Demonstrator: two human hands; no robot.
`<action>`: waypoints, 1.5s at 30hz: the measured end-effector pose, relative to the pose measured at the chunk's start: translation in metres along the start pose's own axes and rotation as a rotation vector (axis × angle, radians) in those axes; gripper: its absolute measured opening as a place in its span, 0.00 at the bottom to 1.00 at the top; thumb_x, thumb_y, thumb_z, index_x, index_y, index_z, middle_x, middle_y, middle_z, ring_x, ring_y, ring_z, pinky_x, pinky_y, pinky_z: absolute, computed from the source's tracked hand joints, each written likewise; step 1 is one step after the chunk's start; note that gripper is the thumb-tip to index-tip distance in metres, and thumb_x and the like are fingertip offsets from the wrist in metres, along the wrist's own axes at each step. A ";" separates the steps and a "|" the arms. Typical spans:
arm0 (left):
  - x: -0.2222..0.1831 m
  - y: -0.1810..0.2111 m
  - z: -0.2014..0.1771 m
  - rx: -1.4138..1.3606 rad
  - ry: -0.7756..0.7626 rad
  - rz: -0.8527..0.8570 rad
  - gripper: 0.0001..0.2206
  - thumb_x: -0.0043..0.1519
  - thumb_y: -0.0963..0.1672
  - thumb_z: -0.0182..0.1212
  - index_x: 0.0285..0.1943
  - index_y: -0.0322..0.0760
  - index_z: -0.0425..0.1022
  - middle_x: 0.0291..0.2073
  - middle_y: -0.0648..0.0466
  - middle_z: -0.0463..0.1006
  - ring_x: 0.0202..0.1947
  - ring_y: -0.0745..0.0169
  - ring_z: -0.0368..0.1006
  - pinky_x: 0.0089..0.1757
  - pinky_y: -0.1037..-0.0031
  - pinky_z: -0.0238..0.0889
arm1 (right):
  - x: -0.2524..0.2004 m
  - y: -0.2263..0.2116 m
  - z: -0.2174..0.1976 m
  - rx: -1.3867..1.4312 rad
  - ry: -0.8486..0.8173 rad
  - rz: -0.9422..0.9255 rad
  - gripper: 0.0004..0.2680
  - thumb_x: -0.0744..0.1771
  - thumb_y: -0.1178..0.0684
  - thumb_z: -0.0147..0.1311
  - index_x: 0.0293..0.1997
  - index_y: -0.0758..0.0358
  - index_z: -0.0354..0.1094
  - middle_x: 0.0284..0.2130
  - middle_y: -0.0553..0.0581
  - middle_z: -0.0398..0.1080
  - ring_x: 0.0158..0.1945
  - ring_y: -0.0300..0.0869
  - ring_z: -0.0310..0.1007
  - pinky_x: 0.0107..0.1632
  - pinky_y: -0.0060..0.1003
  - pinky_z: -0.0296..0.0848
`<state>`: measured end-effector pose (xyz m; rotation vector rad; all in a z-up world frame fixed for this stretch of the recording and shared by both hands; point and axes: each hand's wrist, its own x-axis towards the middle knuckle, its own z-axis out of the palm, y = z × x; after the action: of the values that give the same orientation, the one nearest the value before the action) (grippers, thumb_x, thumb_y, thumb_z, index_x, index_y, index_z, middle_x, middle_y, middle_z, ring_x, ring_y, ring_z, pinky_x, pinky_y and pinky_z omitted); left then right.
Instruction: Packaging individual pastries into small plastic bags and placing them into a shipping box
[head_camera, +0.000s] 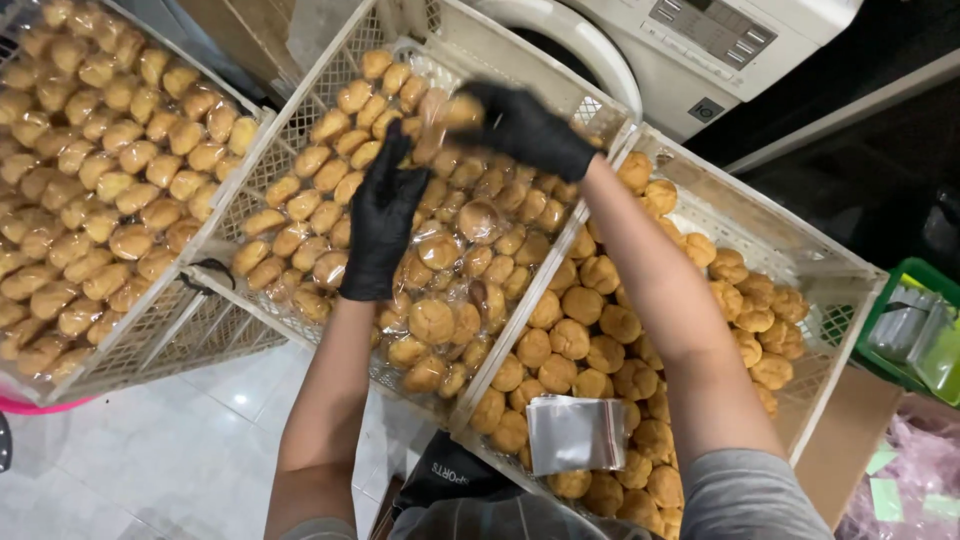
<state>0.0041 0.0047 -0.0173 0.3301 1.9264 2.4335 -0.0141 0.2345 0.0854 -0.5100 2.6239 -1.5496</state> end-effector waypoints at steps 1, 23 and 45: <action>-0.004 0.021 -0.001 0.273 -0.027 0.170 0.26 0.67 0.42 0.67 0.73 0.42 0.62 0.60 0.48 0.76 0.45 0.64 0.77 0.47 0.71 0.75 | 0.011 0.027 -0.013 0.019 0.134 -0.039 0.16 0.66 0.49 0.68 0.56 0.58 0.69 0.39 0.56 0.72 0.43 0.42 0.73 0.46 0.37 0.76; 0.001 0.059 -0.032 0.930 0.206 0.694 0.20 0.72 0.43 0.65 0.72 0.46 0.66 0.52 0.49 0.77 0.41 0.57 0.78 0.39 0.71 0.74 | 0.024 0.114 -0.014 -0.683 -0.193 0.406 0.17 0.70 0.44 0.48 0.68 0.49 0.65 0.55 0.69 0.68 0.51 0.65 0.73 0.48 0.53 0.71; 0.009 0.086 -0.036 1.193 -0.447 -0.212 0.18 0.54 0.48 0.70 0.45 0.48 0.63 0.35 0.51 0.77 0.35 0.47 0.73 0.35 0.57 0.59 | 0.024 0.068 -0.031 -0.320 0.229 0.072 0.11 0.64 0.53 0.59 0.50 0.51 0.66 0.45 0.55 0.72 0.44 0.49 0.71 0.43 0.44 0.65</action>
<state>-0.0017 -0.0490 0.0595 0.5482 2.6779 0.7347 -0.0607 0.2836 0.0454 -0.2600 3.0481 -1.2383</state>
